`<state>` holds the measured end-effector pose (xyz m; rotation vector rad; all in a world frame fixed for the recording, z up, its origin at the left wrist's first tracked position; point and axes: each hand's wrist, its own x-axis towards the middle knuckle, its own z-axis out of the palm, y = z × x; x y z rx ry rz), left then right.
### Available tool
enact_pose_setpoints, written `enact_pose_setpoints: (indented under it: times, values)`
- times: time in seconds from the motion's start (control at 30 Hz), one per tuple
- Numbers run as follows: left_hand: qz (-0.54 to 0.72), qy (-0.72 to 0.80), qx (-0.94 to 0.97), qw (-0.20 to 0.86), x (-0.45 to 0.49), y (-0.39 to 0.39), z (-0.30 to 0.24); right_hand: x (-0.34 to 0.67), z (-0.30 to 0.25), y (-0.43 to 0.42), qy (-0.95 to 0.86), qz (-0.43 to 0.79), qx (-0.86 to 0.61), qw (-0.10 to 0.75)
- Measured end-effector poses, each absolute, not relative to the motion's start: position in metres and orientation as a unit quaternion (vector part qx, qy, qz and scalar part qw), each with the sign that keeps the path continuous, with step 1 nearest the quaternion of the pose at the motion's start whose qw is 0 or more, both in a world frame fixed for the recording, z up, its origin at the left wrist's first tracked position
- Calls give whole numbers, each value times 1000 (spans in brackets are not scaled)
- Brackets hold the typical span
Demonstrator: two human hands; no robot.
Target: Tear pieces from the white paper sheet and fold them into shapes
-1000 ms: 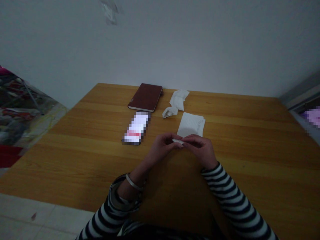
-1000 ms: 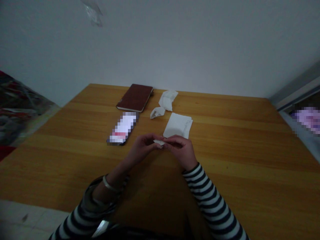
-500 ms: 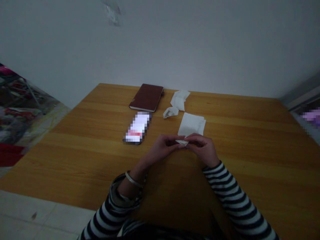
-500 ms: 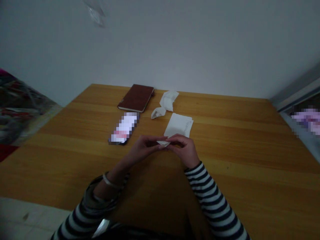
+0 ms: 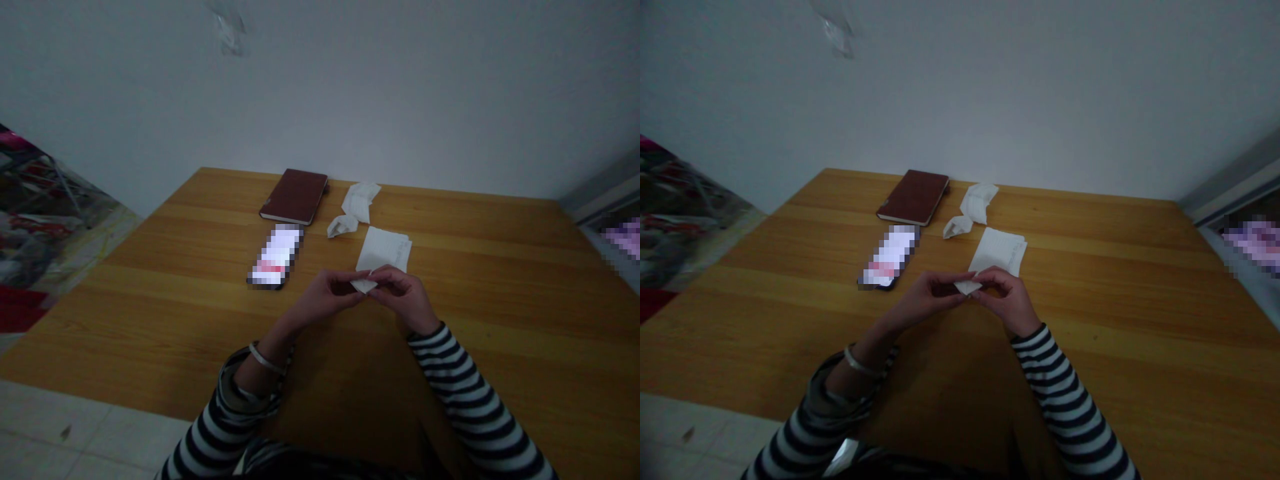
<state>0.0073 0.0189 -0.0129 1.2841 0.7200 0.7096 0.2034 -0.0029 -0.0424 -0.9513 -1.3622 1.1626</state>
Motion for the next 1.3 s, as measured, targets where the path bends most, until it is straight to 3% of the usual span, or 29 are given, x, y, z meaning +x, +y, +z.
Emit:
enact_pose_setpoints:
  times: [0.27, 0.6, 0.93, 1.3]
  values:
    - [322, 343, 619, 629, 9, 22, -22, 197, -43, -6, -559, 415, -457, 553]
    - [443, 461, 480, 600, 20, 21, -22, 191, -42, -8, -498, 373, -491, 609]
    - [492, 457, 366, 644, 32, 15, -22, 170, -40, -15, -355, 453, -503, 644]
    - [419, 422, 569, 567, 27, 15, -30, 177, -43, -14, -475, 362, -522, 609]
